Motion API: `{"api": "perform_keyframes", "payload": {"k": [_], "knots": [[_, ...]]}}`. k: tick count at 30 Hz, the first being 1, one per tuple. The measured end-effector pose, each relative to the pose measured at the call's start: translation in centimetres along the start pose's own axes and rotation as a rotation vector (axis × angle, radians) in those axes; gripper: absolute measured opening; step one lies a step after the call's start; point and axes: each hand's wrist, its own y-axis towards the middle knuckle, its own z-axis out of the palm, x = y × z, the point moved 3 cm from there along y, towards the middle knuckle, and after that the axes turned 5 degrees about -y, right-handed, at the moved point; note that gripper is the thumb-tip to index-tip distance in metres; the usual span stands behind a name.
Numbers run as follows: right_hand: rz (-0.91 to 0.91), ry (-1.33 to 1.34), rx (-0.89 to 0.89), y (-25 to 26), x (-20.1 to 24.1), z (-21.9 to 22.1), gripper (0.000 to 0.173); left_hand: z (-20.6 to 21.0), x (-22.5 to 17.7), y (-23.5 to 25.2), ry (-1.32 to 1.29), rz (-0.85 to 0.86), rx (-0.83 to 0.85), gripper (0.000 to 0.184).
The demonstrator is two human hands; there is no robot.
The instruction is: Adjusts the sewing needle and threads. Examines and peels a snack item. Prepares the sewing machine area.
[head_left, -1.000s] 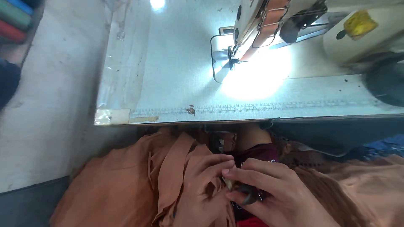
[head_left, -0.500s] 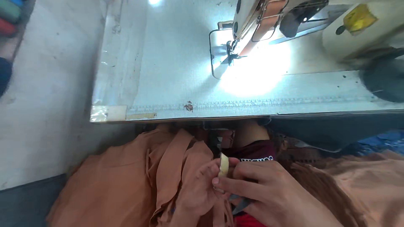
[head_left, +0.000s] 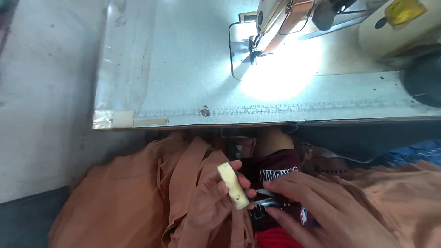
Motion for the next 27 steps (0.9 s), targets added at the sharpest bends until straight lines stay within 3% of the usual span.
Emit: {"api": "perform_keyframes", "payload": {"k": [27], "knots": [[-0.037, -0.069, 0.000, -0.15, 0.07, -0.44, 0.031, 0.60, -0.26, -0.31, 0.038, 0.008, -0.029, 0.043]]}}
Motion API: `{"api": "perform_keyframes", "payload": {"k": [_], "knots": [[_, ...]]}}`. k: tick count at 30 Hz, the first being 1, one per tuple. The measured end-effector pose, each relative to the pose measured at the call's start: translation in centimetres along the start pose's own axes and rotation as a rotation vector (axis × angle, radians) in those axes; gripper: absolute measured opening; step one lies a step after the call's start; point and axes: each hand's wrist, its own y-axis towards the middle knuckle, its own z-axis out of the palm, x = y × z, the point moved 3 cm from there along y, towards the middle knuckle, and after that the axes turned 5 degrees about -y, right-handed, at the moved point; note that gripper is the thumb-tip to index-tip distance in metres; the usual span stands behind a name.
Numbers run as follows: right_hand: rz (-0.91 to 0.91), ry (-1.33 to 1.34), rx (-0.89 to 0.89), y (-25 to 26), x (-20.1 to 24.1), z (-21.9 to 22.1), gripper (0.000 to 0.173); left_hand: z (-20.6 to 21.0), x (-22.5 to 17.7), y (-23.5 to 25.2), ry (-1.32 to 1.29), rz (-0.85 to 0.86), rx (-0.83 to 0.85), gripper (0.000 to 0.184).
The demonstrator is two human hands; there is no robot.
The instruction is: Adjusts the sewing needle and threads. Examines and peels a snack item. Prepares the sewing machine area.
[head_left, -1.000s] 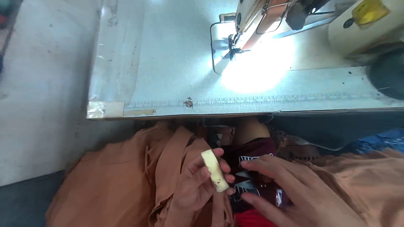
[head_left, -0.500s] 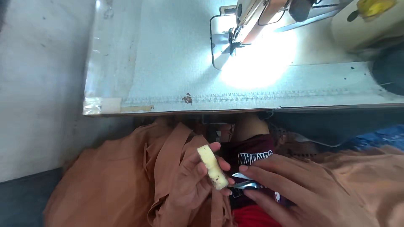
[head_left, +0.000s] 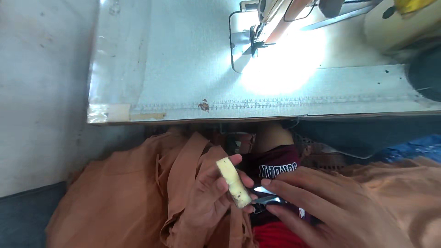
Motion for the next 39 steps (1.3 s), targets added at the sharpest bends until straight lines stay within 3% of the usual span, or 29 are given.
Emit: {"api": "perform_keyframes", "payload": {"k": [39], "knots": [[0.004, -0.011, -0.011, -0.26, -0.11, 0.37, 0.030, 0.16, 0.00, -0.17, 0.057, 0.008, -0.031, 0.042]]}}
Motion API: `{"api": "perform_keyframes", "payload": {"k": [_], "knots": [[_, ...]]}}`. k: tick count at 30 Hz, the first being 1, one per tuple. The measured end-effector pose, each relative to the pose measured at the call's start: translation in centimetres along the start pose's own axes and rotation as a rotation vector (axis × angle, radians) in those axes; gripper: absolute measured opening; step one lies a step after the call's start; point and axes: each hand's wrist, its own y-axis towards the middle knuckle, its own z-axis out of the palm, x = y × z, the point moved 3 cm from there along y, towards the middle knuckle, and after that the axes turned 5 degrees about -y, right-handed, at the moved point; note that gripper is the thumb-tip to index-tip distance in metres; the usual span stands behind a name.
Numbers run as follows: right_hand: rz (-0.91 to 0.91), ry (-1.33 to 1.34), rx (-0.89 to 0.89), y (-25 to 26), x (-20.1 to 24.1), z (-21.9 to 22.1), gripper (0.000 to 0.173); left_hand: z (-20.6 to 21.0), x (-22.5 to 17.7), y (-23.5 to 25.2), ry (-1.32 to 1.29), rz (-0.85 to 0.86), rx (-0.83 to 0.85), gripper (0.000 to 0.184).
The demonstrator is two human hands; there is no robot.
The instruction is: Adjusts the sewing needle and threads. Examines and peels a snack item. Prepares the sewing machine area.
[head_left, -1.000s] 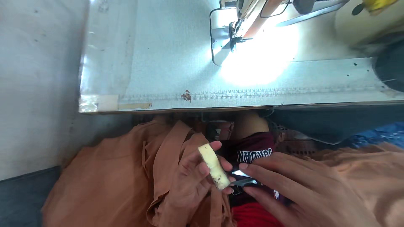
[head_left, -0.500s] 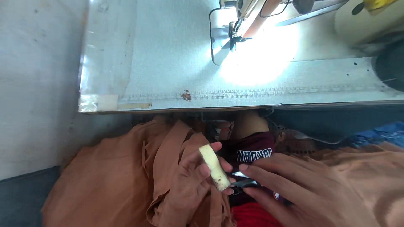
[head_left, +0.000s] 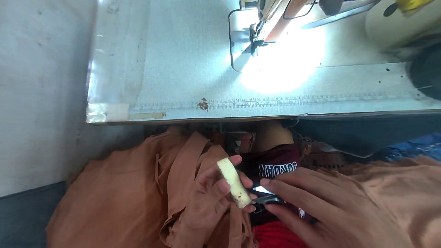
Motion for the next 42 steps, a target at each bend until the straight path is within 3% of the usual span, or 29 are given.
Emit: {"api": "perform_keyframes", "payload": {"k": [19, 29, 42], "knots": [[0.002, -0.021, 0.001, -0.15, 0.12, -0.02, 0.030, -0.01, 0.00, -0.09, 0.023, 0.027, 0.010, 0.041], [0.005, -0.062, -0.008, -0.18, 0.36, 0.18, 0.030, 0.25, 0.19, -0.07, 0.215, 0.086, -0.039, 0.038], [0.013, -0.069, -0.008, -0.34, 0.12, -0.54, 0.030, 0.06, 0.20, -0.06, 0.088, 0.029, -0.035, 0.040]]}}
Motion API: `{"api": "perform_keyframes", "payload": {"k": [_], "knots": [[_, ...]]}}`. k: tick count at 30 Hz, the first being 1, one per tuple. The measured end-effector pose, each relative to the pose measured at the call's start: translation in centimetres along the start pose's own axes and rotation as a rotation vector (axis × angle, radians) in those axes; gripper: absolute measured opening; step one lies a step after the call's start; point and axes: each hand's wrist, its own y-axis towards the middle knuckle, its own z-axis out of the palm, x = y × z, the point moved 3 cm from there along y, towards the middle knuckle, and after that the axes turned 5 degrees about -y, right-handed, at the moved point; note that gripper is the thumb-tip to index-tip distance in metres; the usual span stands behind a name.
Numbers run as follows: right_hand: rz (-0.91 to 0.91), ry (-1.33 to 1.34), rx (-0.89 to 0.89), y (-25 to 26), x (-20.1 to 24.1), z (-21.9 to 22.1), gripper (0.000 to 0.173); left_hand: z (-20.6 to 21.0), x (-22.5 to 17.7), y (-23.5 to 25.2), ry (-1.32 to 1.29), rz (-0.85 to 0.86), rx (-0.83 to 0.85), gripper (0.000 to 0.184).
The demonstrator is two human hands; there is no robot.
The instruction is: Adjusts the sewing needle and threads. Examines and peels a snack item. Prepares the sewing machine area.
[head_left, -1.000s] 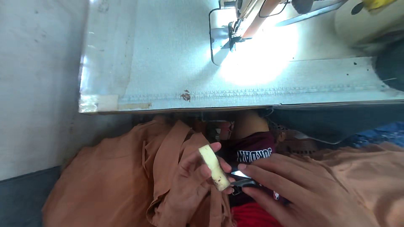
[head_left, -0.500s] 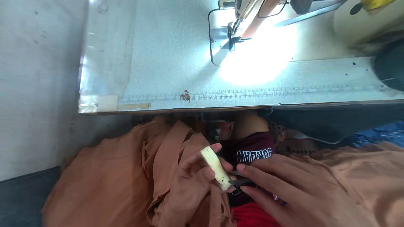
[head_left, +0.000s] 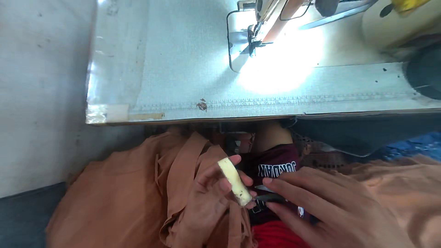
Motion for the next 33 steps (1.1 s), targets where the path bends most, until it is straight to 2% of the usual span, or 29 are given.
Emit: {"api": "perform_keyframes", "payload": {"k": [11, 15, 22, 26, 33], "knots": [[-0.003, -0.010, 0.002, 0.1, 0.1, 0.2, 0.030, 0.1, 0.0, 0.0, 0.031, 0.006, -0.005, 0.040], [0.003, 0.003, -0.002, 0.0, 0.1, 0.6, 0.030, 0.2, 0.2, 0.0, 0.116, 0.042, -0.016, 0.037], [0.083, 0.187, -0.056, 0.2, -0.9, 0.3, 0.035, -0.1, 0.0, -0.1, 0.058, -0.025, -0.094, 0.039], [0.013, 0.243, -0.040, 0.5, -0.9, 1.5, 0.019, -0.1, 0.0, 0.0, 0.099, -0.060, -0.123, 0.037], [-0.087, 0.182, -0.004, 0.8, -0.6, 2.5, 0.015, 0.2, 0.2, -0.2, 0.292, -0.049, -0.220, 0.033]]}}
